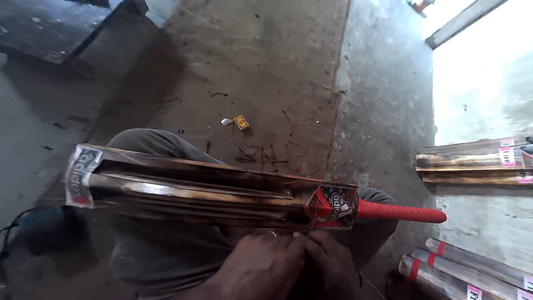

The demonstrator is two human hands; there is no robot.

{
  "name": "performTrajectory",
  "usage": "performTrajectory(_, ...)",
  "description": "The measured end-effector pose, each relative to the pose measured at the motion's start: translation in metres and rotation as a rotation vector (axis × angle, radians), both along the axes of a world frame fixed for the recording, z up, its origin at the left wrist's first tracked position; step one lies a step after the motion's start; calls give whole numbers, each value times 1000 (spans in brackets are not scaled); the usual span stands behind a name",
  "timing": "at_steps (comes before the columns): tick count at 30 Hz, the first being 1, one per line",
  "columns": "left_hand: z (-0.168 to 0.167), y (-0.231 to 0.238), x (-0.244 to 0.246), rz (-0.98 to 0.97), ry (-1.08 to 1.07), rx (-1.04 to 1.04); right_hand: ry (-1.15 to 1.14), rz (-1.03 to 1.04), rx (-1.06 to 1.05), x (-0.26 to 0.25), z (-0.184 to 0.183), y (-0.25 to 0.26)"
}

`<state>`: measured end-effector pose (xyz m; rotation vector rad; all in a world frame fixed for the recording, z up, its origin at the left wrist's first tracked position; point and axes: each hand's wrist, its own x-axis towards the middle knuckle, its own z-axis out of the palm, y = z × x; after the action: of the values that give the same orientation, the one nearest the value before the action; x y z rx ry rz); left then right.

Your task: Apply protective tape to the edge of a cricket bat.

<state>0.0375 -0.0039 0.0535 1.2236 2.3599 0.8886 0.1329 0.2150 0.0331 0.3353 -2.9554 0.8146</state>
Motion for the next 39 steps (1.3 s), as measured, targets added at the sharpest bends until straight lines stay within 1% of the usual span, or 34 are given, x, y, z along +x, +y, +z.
performTrajectory(4, 19, -6, -11, 53, 161, 148, 119, 39, -130, -6, 1, 1)
performTrajectory(6, 21, -14, -21, 95, 331, 172, 124, 45, -152, -9, 7, 2)
performTrajectory(7, 18, -19, -27, 98, 433, 133, 126, 51, -159, -11, 10, 3)
performTrajectory(9, 5, -29, -39, 83, 600, -38, 137, 59, -193, -15, 18, 6)
performTrajectory(11, -4, -34, -53, 50, 637, -192, 144, 59, -262, -25, 27, 9)
performTrajectory(12, -2, -32, -62, 23, 638, -214, 147, 44, -306, -31, 31, 11)
performTrajectory(13, 6, -29, -67, -6, 590, -204, 131, 16, -361, -36, 39, 14)
performTrajectory(15, 32, -23, -82, -65, 411, -217, 88, -66, -431, -54, 61, 20)
performTrajectory(17, 51, -17, -98, -153, 222, -273, -28, -214, -475, -73, 86, 25)
performTrajectory(19, 51, -9, -112, -233, 5, -340, -215, -326, -564, -94, 99, 28)
performTrajectory(21, 42, -4, -124, -262, -215, -382, -372, -387, -644, -113, 97, 29)
performTrajectory(23, 36, 0, -132, -246, -312, -289, -427, -413, -683, -121, 95, 31)
performTrajectory(26, 37, 15, -122, -103, -286, 46, -436, -429, -687, -119, 93, 31)
performTrajectory(27, 39, 25, -117, -47, -257, 114, -419, -430, -683, -121, 93, 29)
performTrajectory(28, 43, 34, -112, 4, -246, 140, -399, -432, -682, -123, 93, 26)
performTrajectory(30, 46, 53, -104, 88, -289, 152, -361, -440, -667, -126, 93, 23)
performTrajectory(32, 45, 66, -99, 126, -345, 146, -342, -445, -638, -122, 92, 24)
performTrajectory(35, 41, 67, -97, 112, -359, 176, -333, -403, -642, -119, 92, 21)
performTrajectory(39, 37, 54, -92, 34, -290, 307, -451, -346, -673, -124, 99, 22)
